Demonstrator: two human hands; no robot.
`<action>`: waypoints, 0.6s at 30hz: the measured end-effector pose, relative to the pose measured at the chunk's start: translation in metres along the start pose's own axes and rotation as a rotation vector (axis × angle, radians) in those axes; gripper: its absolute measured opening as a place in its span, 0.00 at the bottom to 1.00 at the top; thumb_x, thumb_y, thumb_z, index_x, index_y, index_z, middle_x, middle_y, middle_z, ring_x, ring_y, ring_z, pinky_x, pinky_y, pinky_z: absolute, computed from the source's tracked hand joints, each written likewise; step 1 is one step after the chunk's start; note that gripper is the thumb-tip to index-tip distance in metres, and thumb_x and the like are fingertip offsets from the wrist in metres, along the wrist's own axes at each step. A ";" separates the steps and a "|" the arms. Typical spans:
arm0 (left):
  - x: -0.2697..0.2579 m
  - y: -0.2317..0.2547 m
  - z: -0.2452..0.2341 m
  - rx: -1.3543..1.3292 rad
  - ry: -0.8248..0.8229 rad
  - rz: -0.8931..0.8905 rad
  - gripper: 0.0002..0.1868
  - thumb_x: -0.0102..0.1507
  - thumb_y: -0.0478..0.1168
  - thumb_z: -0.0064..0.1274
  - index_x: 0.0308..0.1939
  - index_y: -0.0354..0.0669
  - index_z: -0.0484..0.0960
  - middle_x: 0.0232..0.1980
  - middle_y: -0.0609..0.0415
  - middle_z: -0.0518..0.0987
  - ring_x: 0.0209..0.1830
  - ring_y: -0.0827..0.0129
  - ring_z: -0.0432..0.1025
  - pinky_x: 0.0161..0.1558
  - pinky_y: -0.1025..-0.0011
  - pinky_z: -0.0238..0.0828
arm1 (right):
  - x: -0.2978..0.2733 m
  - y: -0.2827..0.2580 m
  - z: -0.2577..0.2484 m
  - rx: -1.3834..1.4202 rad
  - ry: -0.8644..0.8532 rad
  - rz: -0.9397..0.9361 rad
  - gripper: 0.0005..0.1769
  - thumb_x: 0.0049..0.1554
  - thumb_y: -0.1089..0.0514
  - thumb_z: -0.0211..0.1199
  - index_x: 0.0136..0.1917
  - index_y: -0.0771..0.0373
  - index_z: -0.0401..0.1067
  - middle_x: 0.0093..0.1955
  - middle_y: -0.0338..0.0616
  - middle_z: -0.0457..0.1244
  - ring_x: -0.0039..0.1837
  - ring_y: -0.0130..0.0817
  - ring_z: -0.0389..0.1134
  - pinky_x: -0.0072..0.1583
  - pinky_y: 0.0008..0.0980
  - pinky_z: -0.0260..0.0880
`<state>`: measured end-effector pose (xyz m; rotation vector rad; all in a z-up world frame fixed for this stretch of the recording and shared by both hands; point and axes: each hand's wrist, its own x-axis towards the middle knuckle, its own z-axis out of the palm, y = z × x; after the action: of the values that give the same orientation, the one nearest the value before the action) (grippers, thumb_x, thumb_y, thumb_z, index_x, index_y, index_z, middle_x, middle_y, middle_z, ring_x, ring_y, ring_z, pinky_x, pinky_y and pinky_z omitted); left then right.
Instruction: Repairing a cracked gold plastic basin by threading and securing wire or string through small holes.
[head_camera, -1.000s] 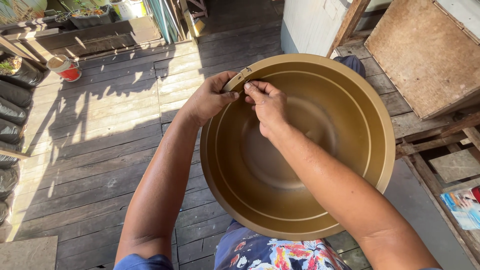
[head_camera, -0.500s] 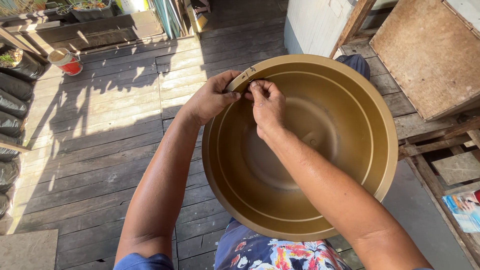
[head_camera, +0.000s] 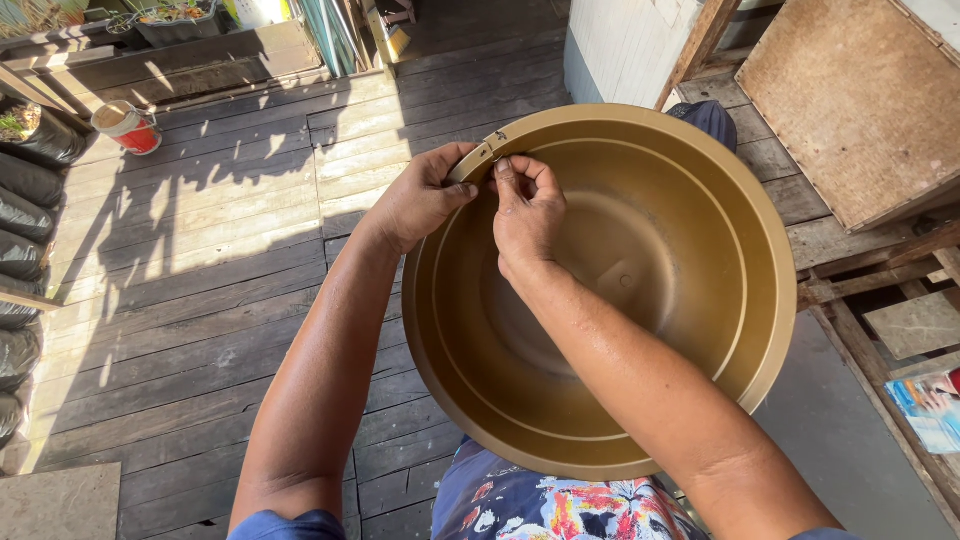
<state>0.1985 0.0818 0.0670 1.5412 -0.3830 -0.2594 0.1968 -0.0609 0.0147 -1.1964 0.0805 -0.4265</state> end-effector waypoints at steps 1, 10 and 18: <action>-0.001 0.000 0.000 0.013 0.000 0.013 0.22 0.64 0.24 0.48 0.63 0.37 0.75 0.53 0.51 0.83 0.54 0.72 0.77 0.63 0.72 0.72 | -0.001 0.001 0.001 -0.015 0.005 -0.025 0.05 0.62 0.62 0.65 0.50 0.64 0.71 0.45 0.38 0.67 0.47 0.24 0.68 0.52 0.25 0.72; -0.003 -0.005 -0.003 0.057 0.039 -0.020 0.23 0.64 0.26 0.48 0.64 0.38 0.75 0.53 0.53 0.83 0.52 0.73 0.76 0.59 0.73 0.73 | -0.002 0.014 -0.004 -0.047 -0.023 -0.057 0.09 0.61 0.64 0.66 0.54 0.67 0.74 0.49 0.40 0.69 0.51 0.23 0.69 0.56 0.23 0.72; -0.002 -0.011 -0.005 0.024 0.019 0.001 0.24 0.65 0.26 0.49 0.66 0.38 0.75 0.55 0.52 0.82 0.54 0.72 0.76 0.61 0.72 0.72 | -0.009 0.013 -0.008 -0.078 -0.057 -0.048 0.13 0.61 0.64 0.66 0.59 0.70 0.76 0.55 0.44 0.71 0.54 0.24 0.70 0.59 0.24 0.72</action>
<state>0.1995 0.0872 0.0561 1.5663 -0.3729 -0.2401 0.1896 -0.0611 -0.0021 -1.2882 0.0189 -0.4340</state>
